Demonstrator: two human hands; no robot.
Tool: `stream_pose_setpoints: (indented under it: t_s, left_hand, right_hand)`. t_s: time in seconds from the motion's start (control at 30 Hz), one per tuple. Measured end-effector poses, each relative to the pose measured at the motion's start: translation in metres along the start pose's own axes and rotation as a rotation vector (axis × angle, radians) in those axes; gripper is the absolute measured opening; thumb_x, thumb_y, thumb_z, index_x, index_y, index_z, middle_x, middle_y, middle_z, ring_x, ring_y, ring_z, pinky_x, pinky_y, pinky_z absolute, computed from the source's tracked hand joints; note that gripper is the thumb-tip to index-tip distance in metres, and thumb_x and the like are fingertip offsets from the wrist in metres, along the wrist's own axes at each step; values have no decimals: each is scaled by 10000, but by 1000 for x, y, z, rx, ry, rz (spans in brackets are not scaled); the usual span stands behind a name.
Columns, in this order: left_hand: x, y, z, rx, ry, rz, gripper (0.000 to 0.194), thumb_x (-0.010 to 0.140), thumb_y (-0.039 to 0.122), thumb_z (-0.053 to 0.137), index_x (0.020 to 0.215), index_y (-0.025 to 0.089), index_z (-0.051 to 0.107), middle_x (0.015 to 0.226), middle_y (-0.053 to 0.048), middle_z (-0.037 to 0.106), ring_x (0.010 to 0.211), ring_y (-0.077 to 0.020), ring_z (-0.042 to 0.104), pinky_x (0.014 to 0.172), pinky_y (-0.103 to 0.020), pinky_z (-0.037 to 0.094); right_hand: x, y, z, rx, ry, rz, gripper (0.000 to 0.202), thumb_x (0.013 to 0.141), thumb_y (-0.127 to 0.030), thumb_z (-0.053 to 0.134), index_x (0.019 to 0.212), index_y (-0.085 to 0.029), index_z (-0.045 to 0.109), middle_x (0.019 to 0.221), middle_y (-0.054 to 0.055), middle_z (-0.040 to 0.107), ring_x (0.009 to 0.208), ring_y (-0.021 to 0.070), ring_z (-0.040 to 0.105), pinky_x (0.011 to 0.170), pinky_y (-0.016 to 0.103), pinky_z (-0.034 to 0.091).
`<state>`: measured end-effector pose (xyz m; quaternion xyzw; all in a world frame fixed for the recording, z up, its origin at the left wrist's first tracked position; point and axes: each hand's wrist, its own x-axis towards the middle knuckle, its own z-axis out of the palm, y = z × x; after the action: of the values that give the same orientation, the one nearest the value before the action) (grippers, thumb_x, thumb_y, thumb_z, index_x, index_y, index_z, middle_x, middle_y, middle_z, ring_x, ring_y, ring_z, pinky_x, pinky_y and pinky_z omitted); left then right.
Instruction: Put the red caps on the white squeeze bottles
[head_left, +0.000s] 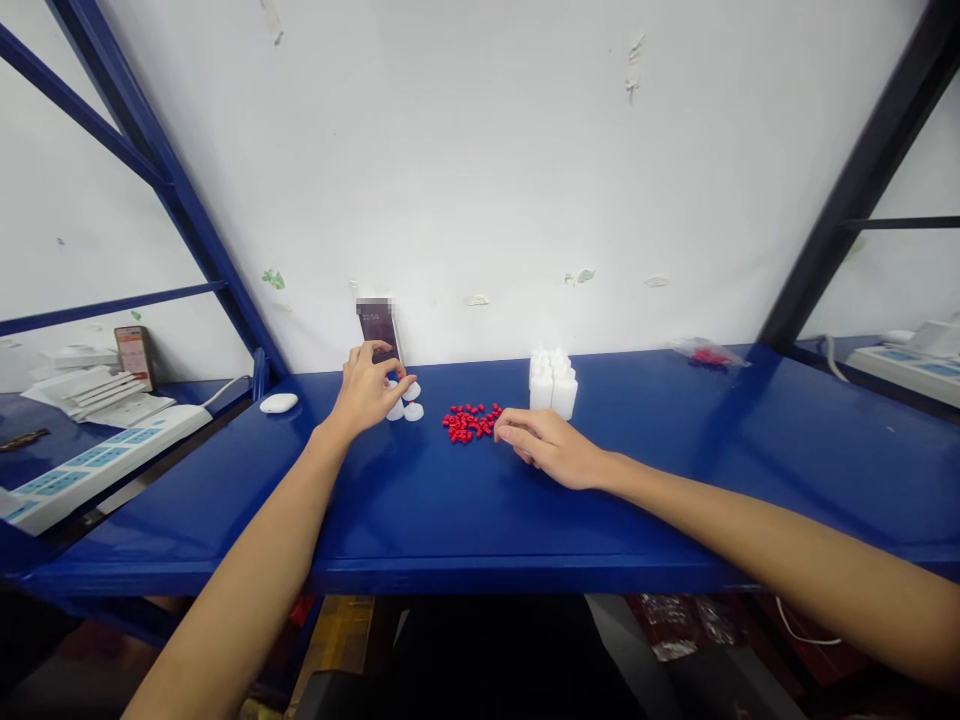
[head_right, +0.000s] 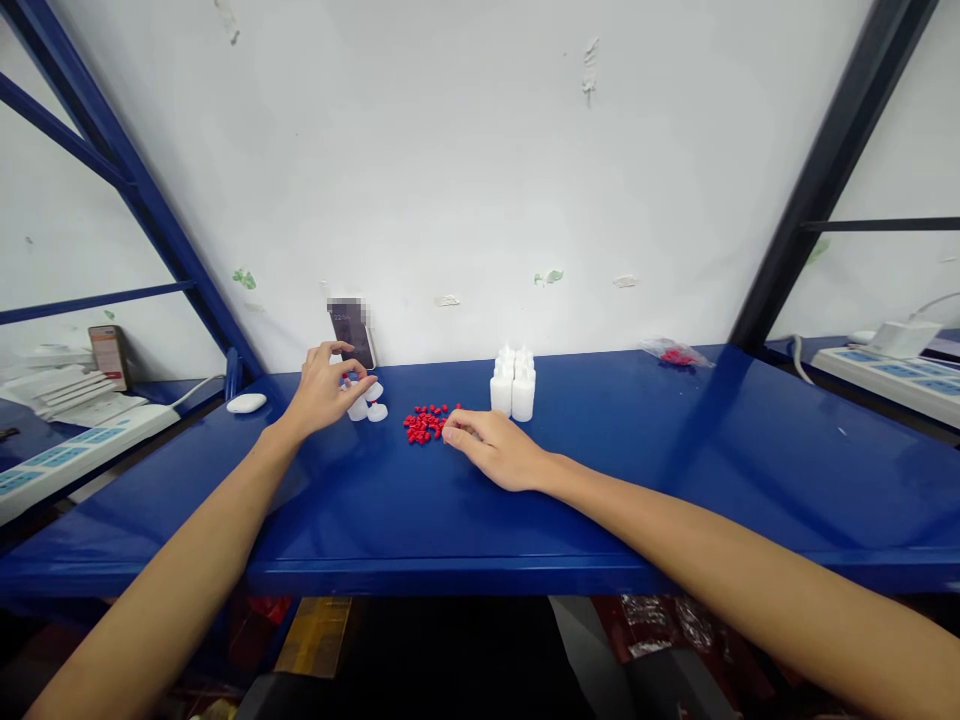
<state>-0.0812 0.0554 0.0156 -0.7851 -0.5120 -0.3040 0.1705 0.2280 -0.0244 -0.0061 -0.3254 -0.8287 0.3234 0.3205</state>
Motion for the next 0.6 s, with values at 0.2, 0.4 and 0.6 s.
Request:
stream_pose_setpoints:
  t_s: [0.2,0.4,0.6]
  left_hand:
    - [-2,4,0,-11,-23,9,256,910,419,588,926,205,728,1280,-136,508,1222,-345,440,1027,-532,381]
    - [-6,46,-12,-119,-118,182,252,935,303,485,949,164,694,864,-71,644,820,-210,592,861,-372,425]
    - [-15,77,-13,-160,-351,246,148,793,198,559,744,187,698,483,47,514,435,-110,428,652,-294,385]
  right_hand:
    - [0,-2,0,-18,-14,-3,343,1025,-411,416,838,-174,580,623,-22,509,574,141,471,581,269,340]
    - [0,5,2,98,9,-42,348,1037,-328,334,897,-166,608,615,-23,489,587,151,493,632,284,381]
    - [1,5,2,77,-4,-100,276,1028,-352,403,1012,-170,609,832,22,582,740,170,514,715,291,385]
